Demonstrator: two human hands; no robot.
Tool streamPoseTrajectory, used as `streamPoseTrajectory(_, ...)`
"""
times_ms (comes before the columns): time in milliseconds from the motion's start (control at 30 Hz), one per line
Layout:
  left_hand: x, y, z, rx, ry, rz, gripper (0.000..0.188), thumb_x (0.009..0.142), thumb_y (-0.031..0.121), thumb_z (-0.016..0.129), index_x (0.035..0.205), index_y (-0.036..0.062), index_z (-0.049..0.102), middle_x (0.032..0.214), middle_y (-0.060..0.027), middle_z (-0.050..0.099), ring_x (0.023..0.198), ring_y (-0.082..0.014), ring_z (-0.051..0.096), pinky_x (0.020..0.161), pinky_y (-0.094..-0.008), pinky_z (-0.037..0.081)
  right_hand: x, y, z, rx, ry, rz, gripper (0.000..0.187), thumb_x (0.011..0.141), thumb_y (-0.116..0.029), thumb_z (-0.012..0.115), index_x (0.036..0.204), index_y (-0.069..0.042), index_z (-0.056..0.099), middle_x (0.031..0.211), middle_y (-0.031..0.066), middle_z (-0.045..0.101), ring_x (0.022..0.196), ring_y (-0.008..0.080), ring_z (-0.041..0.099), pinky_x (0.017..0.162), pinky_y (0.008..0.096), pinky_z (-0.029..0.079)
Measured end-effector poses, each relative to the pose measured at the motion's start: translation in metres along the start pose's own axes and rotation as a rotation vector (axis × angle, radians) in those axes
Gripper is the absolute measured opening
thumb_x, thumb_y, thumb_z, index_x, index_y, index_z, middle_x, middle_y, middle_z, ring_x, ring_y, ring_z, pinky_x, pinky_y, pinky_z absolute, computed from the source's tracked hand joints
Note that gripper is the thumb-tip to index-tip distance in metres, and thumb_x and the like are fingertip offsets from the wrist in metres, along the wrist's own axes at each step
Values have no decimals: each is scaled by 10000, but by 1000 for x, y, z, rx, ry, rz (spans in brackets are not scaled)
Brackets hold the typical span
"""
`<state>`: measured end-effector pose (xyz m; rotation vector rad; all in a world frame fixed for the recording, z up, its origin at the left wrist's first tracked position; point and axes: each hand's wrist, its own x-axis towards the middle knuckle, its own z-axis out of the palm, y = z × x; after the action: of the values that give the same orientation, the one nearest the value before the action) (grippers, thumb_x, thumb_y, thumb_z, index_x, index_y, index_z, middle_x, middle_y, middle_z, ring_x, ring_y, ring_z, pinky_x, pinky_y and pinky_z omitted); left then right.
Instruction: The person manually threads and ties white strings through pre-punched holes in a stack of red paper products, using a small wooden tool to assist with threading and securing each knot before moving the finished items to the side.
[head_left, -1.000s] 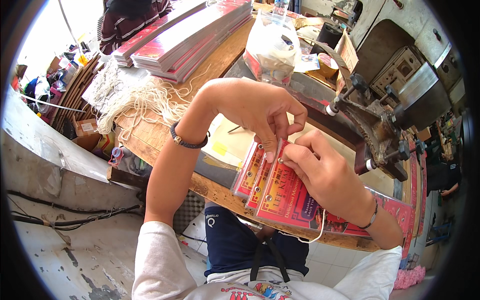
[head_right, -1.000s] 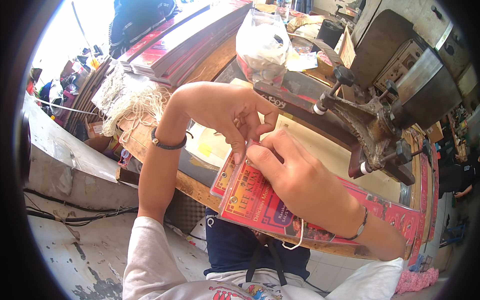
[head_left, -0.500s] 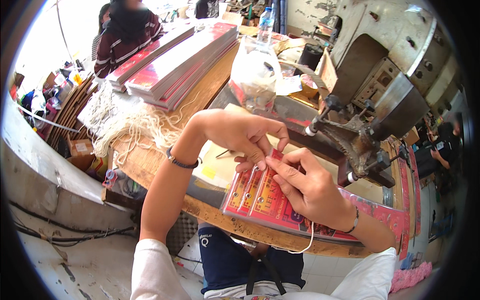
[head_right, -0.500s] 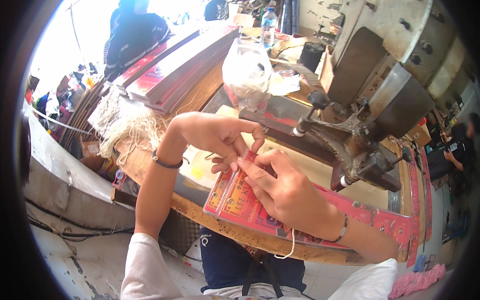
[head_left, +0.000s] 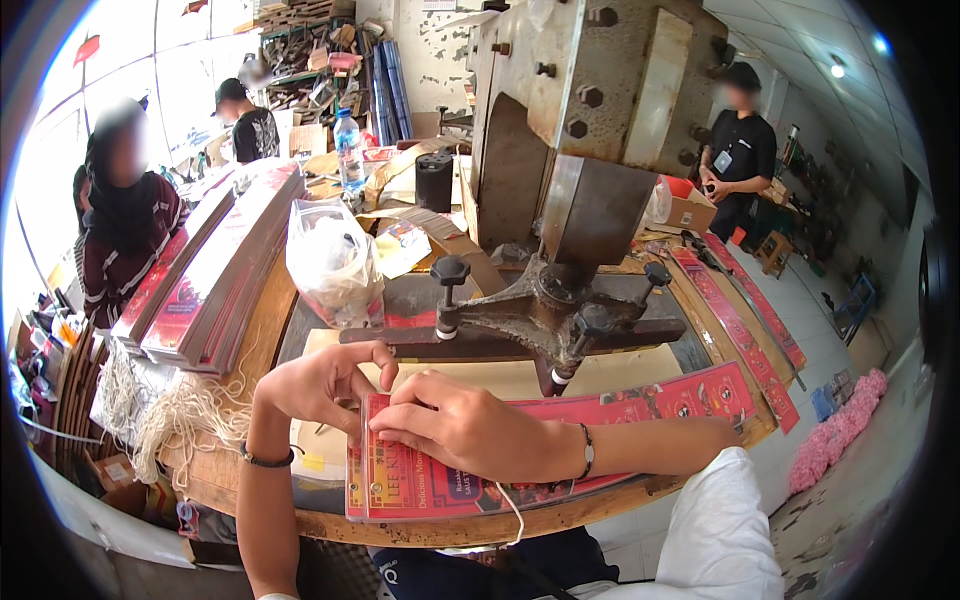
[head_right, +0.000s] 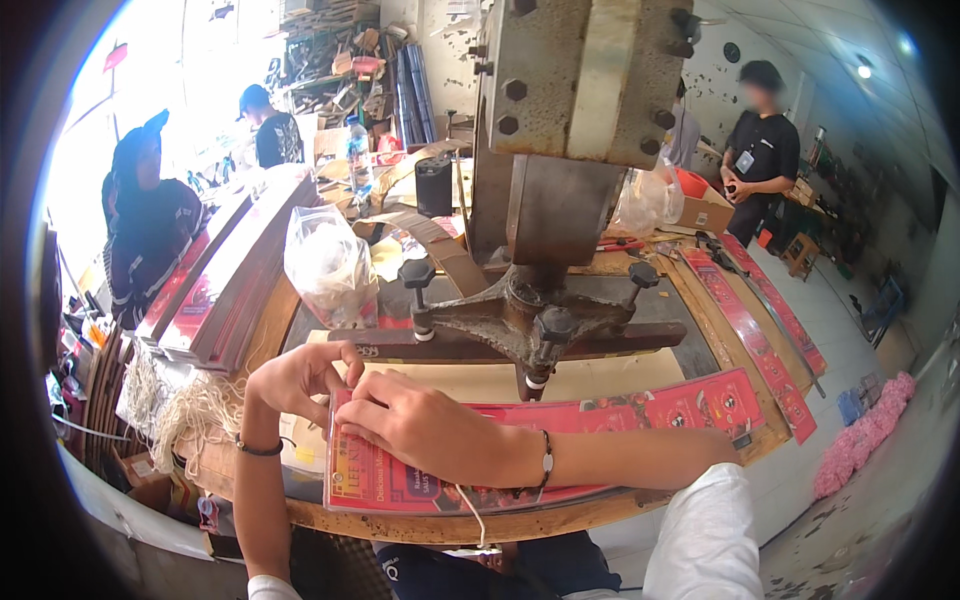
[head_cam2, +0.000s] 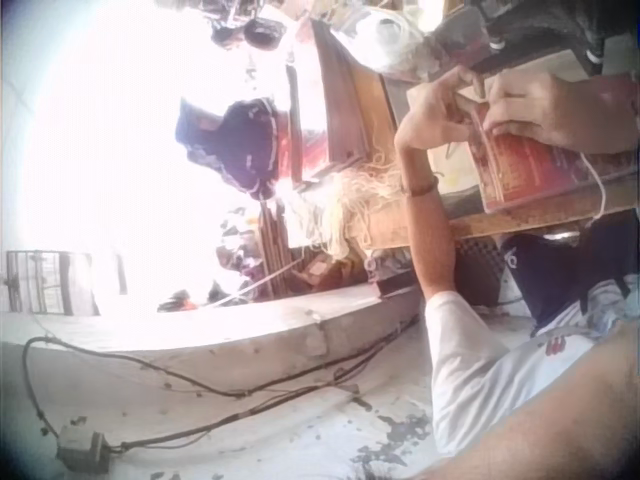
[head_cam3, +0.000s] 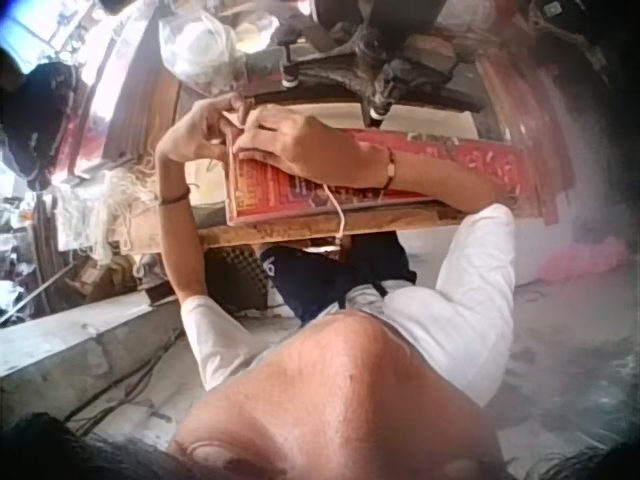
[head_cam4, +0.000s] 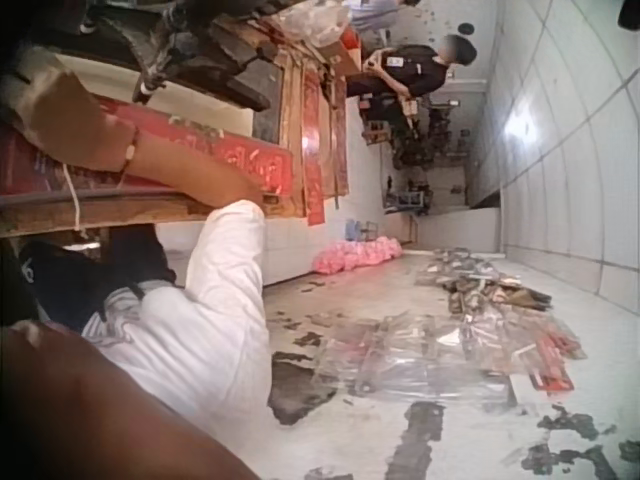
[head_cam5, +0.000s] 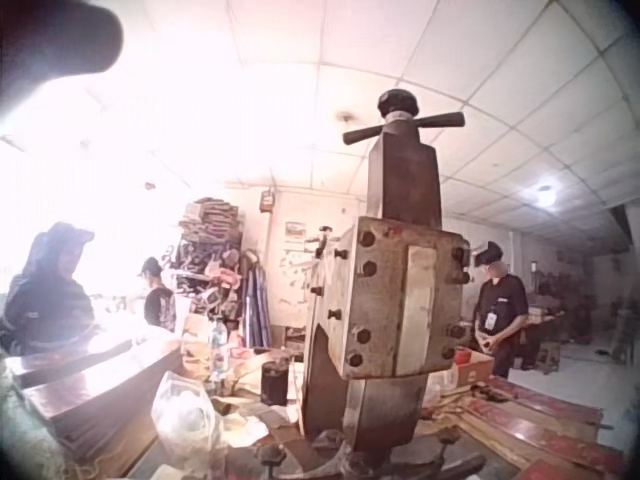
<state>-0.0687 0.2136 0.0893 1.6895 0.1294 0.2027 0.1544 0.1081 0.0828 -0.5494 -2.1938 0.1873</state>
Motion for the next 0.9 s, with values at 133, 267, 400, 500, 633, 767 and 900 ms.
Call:
streamPoseTrajectory(133,-3,4,-4,166,16,-156,465,807,-124,703,1154,13,424,884,-125,742,816,-141,726,659,-232,533,2,-2,-4,154,-38,114,137,906,-90,670,1012,-7,653,897,139,619,831,297,642,777,402,537)
streamPoseTrajectory(267,-12,9,-3,133,143,-153,360,840,-72,736,1081,6,480,905,-111,741,876,-135,713,762,-259,542,12,-12,-25,394,-185,283,154,914,-70,640,1046,8,652,857,181,666,742,290,651,742,394,525)
streamPoseTrajectory(400,-14,11,-2,92,191,-96,242,855,-71,729,1033,-14,575,919,-111,729,885,-125,708,762,-251,547,23,-31,-48,549,-377,456,164,947,-106,628,1068,2,653,833,133,674,741,185,646,702,330,505)
streamPoseTrajectory(500,-16,5,-4,-61,252,-44,168,857,-88,716,973,-26,611,920,-107,719,891,-128,709,763,-265,556,29,-45,-64,680,-461,474,184,975,-132,621,1112,-12,651,887,85,674,788,123,635,705,295,505)
streamPoseTrajectory(633,-21,-7,-11,-176,256,272,114,853,-113,612,818,-6,590,846,-110,662,886,-244,722,757,-286,569,26,-51,-65,962,-421,419,241,1002,-132,607,1211,-16,630,1016,62,667,897,102,622,783,268,520)
streamPoseTrajectory(767,-15,-17,-14,-295,327,385,137,908,9,535,772,29,545,775,-66,519,872,-304,721,801,-374,574,24,-47,-61,873,-278,282,261,1001,-124,589,1231,-7,629,1015,49,677,915,105,643,782,261,530)
streamPoseTrajectory(900,5,-10,2,-497,393,436,153,964,54,473,812,45,488,793,-47,447,928,-370,692,838,-469,568,23,-37,-56,956,-161,362,300,1001,-52,584,1293,15,580,1150,105,648,1037,135,632,880,291,540)
